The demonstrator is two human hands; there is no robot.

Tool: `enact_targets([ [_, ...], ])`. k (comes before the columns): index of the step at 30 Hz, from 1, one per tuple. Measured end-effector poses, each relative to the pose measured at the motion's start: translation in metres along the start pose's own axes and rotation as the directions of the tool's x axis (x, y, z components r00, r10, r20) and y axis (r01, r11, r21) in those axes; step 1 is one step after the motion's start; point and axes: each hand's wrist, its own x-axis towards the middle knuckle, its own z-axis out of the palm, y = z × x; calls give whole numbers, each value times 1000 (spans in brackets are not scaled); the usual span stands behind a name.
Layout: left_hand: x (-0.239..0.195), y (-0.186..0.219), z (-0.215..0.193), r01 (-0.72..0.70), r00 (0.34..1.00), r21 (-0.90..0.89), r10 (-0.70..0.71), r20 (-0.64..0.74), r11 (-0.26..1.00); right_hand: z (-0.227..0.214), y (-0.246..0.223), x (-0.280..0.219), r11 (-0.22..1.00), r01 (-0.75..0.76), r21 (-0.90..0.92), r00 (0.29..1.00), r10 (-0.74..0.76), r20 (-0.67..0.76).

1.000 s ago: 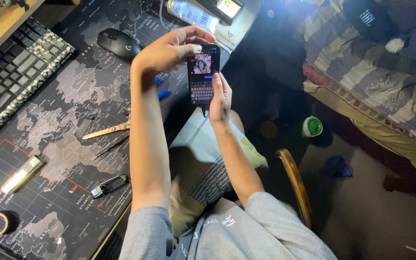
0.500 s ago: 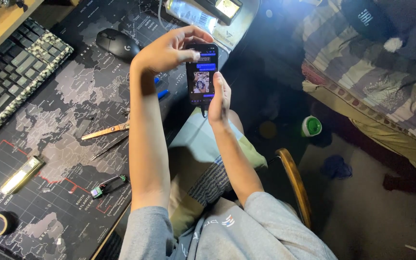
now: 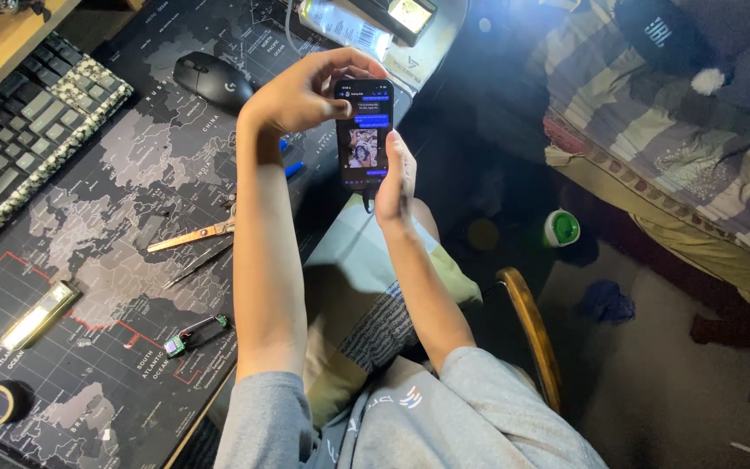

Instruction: The person sits at a desk and interacts with a smartphone, a small electronic device, and a toolkit. They open a black case containing screwdrivers, select a tool, and then handle a small circuit board while holding the phone. The person also moves a roll of tape and other items on the desk.

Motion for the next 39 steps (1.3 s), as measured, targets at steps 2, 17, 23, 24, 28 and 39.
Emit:
enact_targets([
  [2,0,0,0,3,1000,9,-3,-2,1000,0,0,0,1000,19,-12,1000,-19,5],
  [17,-2,6,1,52,999,-54,-53,-10,997,0,-4,-5,971,154,-182,984,-135,112],
  [23,-2,16,7,156,988,-30,-156,3,987,4,-10,-8,967,156,-200,984,-135,117],
  [24,-2,17,8,169,986,-7,-169,0,986,3,-10,-7,971,143,-193,985,-122,119],
  [28,0,15,8,173,985,-10,-173,-12,985,6,-13,-7,971,140,-194,986,-119,119],
  [39,1,14,8,184,982,101,-180,-48,978,-5,-1,1,976,153,-158,983,-133,130],
])
